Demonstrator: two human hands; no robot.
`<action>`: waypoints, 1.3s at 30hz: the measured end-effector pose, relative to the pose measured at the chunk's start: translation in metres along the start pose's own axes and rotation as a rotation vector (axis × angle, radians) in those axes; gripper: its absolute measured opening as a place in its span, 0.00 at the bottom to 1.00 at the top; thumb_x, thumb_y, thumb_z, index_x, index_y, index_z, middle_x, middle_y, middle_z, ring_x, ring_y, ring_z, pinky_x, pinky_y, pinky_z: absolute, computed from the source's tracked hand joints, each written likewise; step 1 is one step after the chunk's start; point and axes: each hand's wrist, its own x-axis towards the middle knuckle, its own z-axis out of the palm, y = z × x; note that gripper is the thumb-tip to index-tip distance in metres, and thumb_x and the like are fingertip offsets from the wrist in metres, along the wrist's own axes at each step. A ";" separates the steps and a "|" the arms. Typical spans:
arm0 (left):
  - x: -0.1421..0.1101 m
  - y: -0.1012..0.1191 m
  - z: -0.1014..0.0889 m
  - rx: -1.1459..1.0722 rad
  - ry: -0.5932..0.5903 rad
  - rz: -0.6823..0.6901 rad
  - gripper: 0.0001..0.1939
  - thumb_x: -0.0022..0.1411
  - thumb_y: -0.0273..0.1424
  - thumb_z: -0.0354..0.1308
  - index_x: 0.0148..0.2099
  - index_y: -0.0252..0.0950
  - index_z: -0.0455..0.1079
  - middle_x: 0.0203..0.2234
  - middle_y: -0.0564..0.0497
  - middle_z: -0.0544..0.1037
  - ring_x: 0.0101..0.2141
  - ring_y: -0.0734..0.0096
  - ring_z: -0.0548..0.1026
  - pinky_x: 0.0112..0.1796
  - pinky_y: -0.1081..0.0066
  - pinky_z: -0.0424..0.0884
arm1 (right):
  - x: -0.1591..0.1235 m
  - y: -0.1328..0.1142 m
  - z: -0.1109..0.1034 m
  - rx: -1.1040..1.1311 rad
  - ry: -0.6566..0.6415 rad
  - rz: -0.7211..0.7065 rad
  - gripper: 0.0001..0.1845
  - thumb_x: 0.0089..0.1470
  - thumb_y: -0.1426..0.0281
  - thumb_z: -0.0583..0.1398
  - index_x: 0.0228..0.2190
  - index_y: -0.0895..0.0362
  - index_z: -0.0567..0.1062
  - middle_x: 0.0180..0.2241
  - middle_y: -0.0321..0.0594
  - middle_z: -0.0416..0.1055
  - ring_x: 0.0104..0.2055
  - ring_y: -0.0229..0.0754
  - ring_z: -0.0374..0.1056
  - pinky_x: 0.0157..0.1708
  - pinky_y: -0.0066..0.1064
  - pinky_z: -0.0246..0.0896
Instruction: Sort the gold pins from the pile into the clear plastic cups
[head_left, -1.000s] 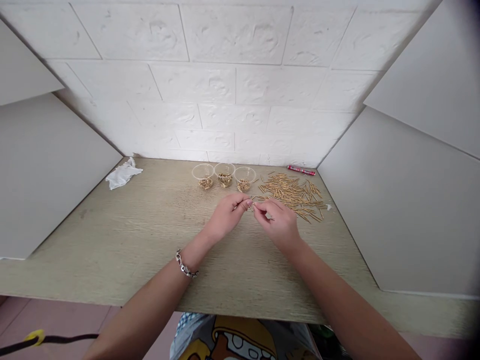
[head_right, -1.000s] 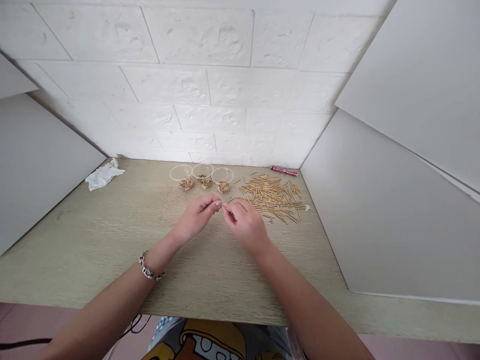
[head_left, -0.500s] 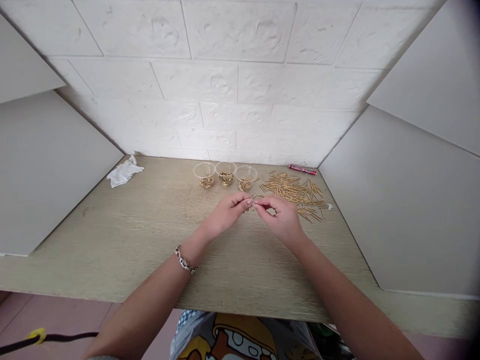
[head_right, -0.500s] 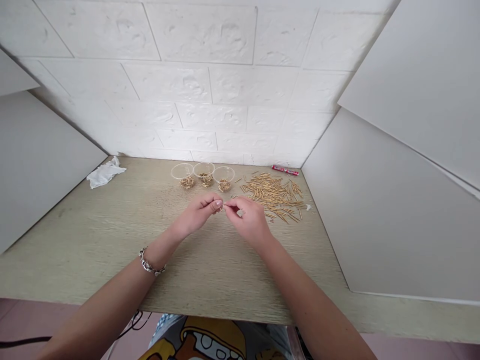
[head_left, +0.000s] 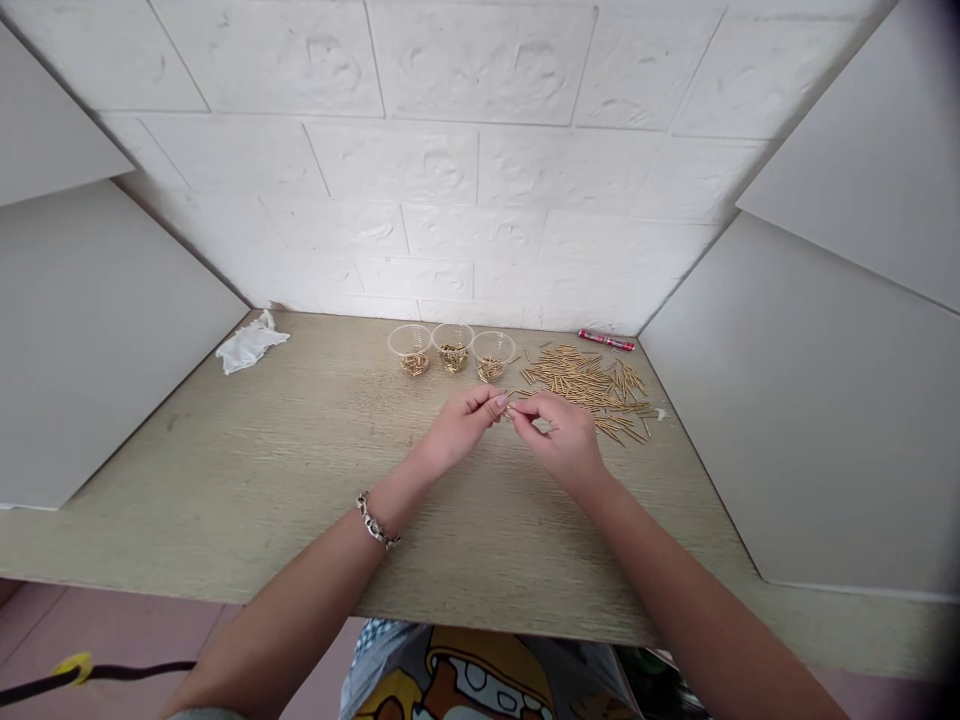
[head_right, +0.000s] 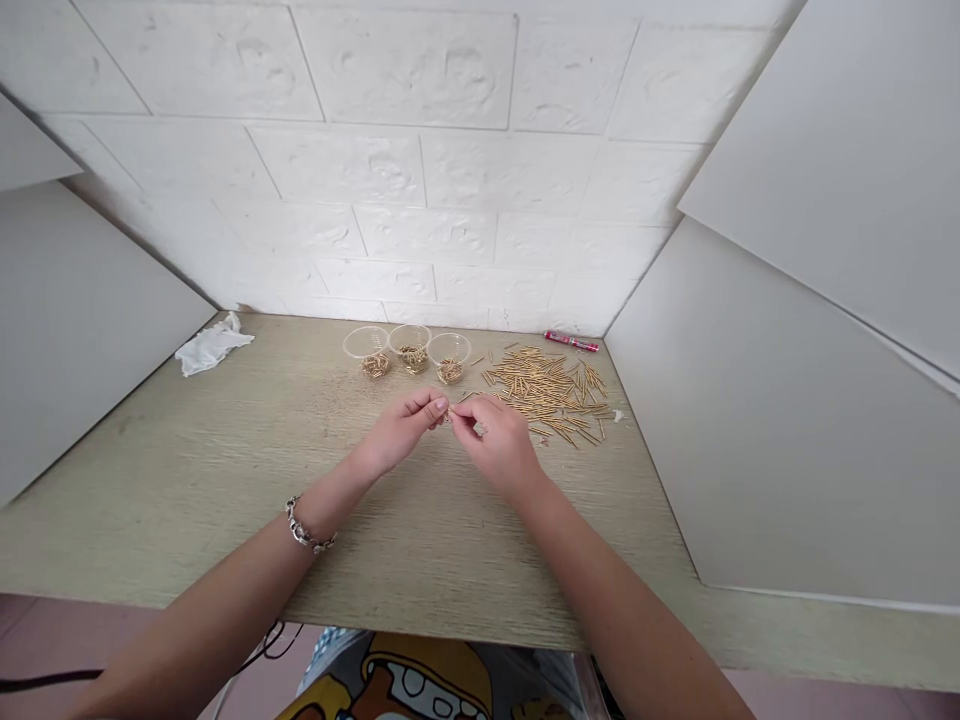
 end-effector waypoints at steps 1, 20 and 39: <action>0.000 0.001 -0.001 0.044 0.007 0.006 0.16 0.59 0.40 0.48 0.27 0.33 0.61 0.21 0.55 0.60 0.26 0.77 0.59 0.29 0.75 0.58 | 0.000 0.000 0.000 -0.009 -0.003 0.004 0.05 0.49 0.74 0.56 0.25 0.57 0.72 0.23 0.36 0.71 0.25 0.34 0.66 0.26 0.26 0.62; -0.003 0.011 -0.005 0.264 0.018 0.096 0.15 0.61 0.38 0.45 0.28 0.34 0.61 0.22 0.54 0.63 0.27 0.75 0.61 0.30 0.73 0.58 | -0.003 -0.005 0.003 -0.064 0.060 -0.024 0.06 0.51 0.74 0.54 0.25 0.56 0.70 0.23 0.36 0.70 0.26 0.35 0.66 0.28 0.27 0.61; 0.001 0.001 0.006 0.086 0.132 -0.096 0.15 0.61 0.38 0.43 0.26 0.34 0.57 0.19 0.56 0.59 0.24 0.77 0.59 0.28 0.73 0.56 | -0.006 -0.003 0.008 -0.132 -0.062 0.081 0.07 0.54 0.70 0.53 0.31 0.56 0.71 0.27 0.38 0.71 0.28 0.37 0.65 0.30 0.28 0.58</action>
